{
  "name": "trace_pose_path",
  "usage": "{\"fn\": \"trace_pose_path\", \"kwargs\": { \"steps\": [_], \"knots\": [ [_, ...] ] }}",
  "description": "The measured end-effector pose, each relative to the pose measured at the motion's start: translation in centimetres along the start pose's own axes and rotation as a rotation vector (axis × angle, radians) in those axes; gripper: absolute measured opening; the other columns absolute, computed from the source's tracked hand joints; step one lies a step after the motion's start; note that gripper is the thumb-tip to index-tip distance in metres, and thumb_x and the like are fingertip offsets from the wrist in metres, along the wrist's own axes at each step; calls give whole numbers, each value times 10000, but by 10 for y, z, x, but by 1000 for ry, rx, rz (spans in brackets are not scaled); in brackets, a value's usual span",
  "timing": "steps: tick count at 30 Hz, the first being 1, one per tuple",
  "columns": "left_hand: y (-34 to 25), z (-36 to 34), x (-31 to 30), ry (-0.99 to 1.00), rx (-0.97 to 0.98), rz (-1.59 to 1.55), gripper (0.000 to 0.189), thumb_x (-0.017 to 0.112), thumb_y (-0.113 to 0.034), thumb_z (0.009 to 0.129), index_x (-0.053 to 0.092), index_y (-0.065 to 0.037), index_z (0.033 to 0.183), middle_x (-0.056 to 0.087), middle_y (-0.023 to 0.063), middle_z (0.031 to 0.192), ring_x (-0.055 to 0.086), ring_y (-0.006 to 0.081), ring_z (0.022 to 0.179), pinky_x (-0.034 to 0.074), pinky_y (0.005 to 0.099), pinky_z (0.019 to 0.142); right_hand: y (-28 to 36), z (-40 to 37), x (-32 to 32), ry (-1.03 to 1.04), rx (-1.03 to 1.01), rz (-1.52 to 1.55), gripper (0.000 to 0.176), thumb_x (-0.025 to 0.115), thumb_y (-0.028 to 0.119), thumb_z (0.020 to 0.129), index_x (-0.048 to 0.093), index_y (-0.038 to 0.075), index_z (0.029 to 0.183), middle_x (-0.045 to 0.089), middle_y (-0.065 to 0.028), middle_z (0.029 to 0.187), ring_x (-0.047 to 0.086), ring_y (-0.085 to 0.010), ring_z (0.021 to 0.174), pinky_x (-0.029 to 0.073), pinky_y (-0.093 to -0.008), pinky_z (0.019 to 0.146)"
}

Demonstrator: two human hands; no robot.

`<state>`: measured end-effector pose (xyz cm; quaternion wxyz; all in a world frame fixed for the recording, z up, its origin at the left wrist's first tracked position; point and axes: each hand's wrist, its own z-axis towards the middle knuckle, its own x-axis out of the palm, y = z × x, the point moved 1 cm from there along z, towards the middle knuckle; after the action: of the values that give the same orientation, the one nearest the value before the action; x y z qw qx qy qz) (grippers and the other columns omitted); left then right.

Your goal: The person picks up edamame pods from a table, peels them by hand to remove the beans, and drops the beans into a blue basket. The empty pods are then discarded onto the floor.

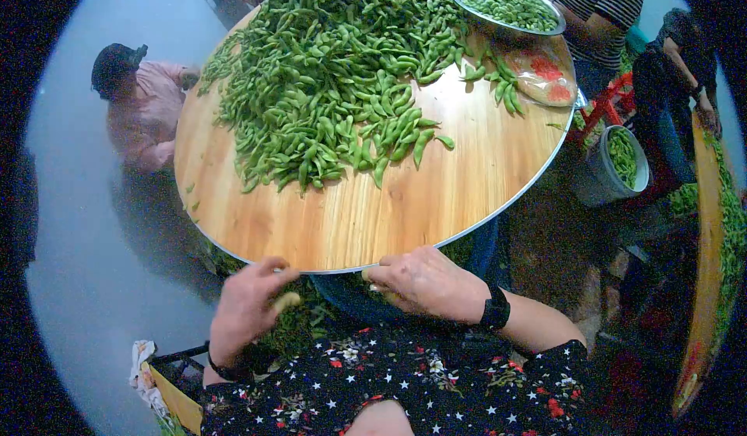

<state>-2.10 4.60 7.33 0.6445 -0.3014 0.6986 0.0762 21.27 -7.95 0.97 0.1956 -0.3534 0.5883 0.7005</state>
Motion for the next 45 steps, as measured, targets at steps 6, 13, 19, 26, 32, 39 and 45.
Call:
{"fn": "trace_pose_path", "kwargs": {
  "steps": [6,13,19,26,32,39,45],
  "knots": [
    [44,98,-34,-340,57,46,195,626,-157,845,646,-44,1002,635,172,986,621,349,886,496,396,755,-13,15,-1,-464,8,368,185,553,156,923,614,81,1080,548,-114,651,584,-225,582,468,-339,555],
    [100,258,-38,-717,417,256,115,586,-104,828,636,-49,915,625,122,918,608,304,874,503,396,744,-34,21,10,-645,132,584,294,509,197,962,488,13,1190,549,-81,754,517,-163,653,445,-297,634],
    [91,276,-34,-639,348,542,75,617,-79,758,587,-60,824,587,107,901,601,291,849,500,386,738,-31,17,1,-605,252,816,263,468,195,979,458,31,1184,545,-27,760,485,-94,591,407,-244,551],
    [37,199,-15,-522,202,-733,250,619,-27,827,595,-54,1074,539,-26,745,475,67,630,405,227,546,-27,18,2,-456,191,870,241,473,187,989,539,32,1162,556,3,795,475,-48,565,401,-196,513],
    [-15,114,48,-290,19,-1207,173,649,-21,859,594,-13,1024,606,7,872,582,70,755,476,209,658,-21,25,10,-465,213,1144,343,450,190,975,401,43,1280,605,-23,829,575,-82,598,443,-215,511],
    [-37,82,65,-369,62,-1108,200,539,-25,927,577,6,1121,637,66,898,621,109,816,503,251,717,-13,19,10,-419,215,1146,292,416,176,977,431,36,1233,578,-37,795,554,-98,547,442,-227,472],
    [-36,80,59,-396,158,-863,349,529,11,905,561,-15,1251,647,114,886,620,153,761,499,278,691,-9,14,8,-375,224,1217,292,413,176,974,433,35,1230,566,-30,775,529,-95,520,430,-228,452]
  ]
}}
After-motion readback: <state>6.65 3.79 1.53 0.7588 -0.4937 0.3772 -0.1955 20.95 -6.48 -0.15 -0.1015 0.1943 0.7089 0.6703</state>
